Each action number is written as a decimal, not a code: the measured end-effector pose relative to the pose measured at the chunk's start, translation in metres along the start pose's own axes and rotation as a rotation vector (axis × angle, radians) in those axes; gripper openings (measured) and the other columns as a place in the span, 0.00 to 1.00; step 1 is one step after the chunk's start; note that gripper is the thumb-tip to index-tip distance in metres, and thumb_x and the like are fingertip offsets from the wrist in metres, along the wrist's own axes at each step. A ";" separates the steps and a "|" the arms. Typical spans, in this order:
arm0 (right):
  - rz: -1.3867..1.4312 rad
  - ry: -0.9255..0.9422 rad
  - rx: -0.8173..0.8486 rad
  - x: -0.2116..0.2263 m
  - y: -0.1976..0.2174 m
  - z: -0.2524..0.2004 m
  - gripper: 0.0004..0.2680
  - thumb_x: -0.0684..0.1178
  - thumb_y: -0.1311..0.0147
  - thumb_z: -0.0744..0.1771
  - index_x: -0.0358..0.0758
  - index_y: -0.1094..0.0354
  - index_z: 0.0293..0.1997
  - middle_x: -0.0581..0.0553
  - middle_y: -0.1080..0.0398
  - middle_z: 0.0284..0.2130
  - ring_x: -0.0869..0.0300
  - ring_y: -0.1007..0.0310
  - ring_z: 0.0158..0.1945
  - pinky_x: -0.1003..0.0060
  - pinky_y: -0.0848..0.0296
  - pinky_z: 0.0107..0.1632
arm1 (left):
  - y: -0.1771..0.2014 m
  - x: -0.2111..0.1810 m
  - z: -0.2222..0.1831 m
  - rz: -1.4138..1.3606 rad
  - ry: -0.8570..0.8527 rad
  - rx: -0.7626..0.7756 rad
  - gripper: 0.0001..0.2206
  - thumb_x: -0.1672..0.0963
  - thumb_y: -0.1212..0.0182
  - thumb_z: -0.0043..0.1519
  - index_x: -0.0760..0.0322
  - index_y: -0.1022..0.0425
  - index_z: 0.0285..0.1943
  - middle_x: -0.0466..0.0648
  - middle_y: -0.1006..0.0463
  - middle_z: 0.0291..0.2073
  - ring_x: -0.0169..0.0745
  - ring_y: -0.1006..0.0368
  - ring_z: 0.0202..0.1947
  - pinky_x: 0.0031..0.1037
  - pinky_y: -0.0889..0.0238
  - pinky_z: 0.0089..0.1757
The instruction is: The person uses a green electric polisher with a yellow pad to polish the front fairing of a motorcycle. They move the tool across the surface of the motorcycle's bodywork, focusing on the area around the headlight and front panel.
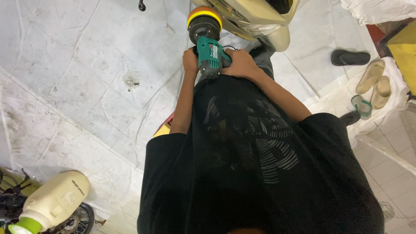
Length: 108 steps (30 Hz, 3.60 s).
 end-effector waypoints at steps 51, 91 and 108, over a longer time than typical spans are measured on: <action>0.008 -0.132 0.013 -0.036 -0.012 -0.038 0.26 0.67 0.33 0.57 0.35 0.27 0.48 0.26 0.26 0.34 0.33 0.24 0.39 0.44 0.27 0.45 | -0.018 -0.037 -0.041 -0.061 0.078 0.193 0.13 0.55 0.35 0.54 0.64 0.18 0.45 0.67 0.20 0.37 0.71 0.24 0.41 0.51 0.30 0.41; -0.003 0.053 0.223 -0.141 0.080 -0.088 0.27 0.62 0.35 0.59 0.33 0.32 0.59 0.26 0.25 0.47 0.34 0.26 0.51 0.47 0.29 0.51 | -0.098 -0.142 -0.124 -0.107 0.186 0.112 0.13 0.54 0.30 0.50 0.71 0.20 0.30 0.68 0.21 0.31 0.69 0.22 0.37 0.49 0.27 0.42; 0.342 0.195 -0.075 -0.209 0.181 -0.146 0.17 0.47 0.34 0.64 0.35 0.32 0.56 0.37 0.21 0.42 0.48 0.19 0.44 0.59 0.24 0.48 | -0.071 -0.351 -0.121 0.035 0.036 0.119 0.10 0.57 0.34 0.48 0.68 0.20 0.35 0.65 0.20 0.29 0.70 0.23 0.33 0.53 0.31 0.38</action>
Point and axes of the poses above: each hand's wrist, its own z-axis towards the middle knuckle, its own y-axis out of the back of the hand, x = y × z, the point moved 2 cm from there along z, towards the middle knuckle
